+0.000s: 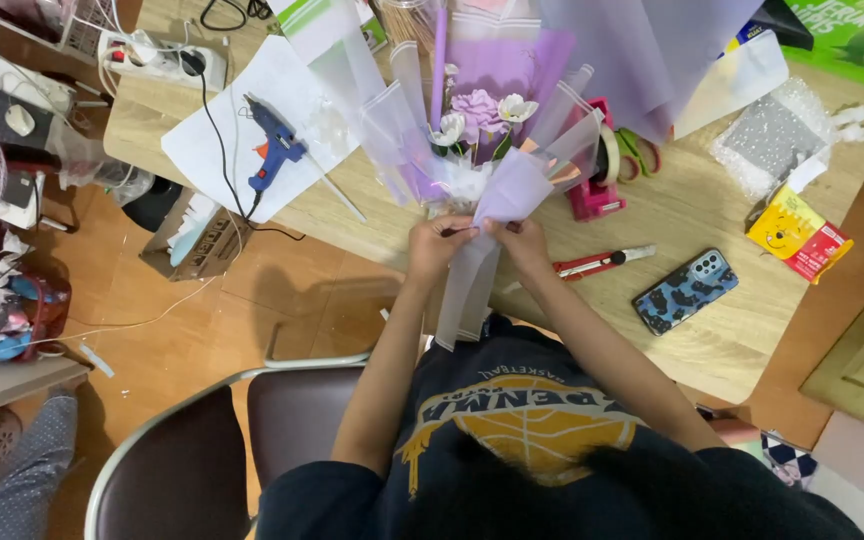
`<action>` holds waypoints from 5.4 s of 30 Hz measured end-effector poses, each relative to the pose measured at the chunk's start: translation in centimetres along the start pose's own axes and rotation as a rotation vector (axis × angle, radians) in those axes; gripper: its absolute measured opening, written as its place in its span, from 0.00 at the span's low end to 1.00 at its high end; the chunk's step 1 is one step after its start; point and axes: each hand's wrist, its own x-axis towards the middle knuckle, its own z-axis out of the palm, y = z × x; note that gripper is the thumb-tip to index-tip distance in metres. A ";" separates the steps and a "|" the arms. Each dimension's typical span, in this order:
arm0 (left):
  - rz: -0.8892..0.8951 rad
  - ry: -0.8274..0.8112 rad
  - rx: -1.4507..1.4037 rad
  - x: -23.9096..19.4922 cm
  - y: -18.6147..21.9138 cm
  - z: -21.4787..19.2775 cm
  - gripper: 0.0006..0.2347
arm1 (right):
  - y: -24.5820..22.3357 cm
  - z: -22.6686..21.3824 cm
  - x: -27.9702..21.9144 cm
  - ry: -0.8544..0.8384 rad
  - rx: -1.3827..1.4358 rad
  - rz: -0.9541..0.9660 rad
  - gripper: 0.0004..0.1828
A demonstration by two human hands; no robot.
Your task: Preparing and folding translucent wrapping paper for a flower bouquet, including trimming with a cutter.
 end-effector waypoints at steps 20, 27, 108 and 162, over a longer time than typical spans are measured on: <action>0.309 0.240 0.461 -1.9 -0.3 0.8 0.04 | -7.3 -1.9 -2.1 -0.028 0.042 -0.140 0.17; 0.328 0.292 0.501 -2.1 0.1 1.5 0.04 | -10.2 -0.5 -4.8 -0.027 0.076 -0.155 0.15; -0.002 0.168 0.199 1.1 -0.3 1.9 0.05 | -2.3 0.9 -0.8 -0.006 0.056 -0.061 0.13; 0.607 0.391 0.862 2.4 -3.7 1.6 0.04 | 2.1 2.5 1.6 0.235 -0.050 0.008 0.17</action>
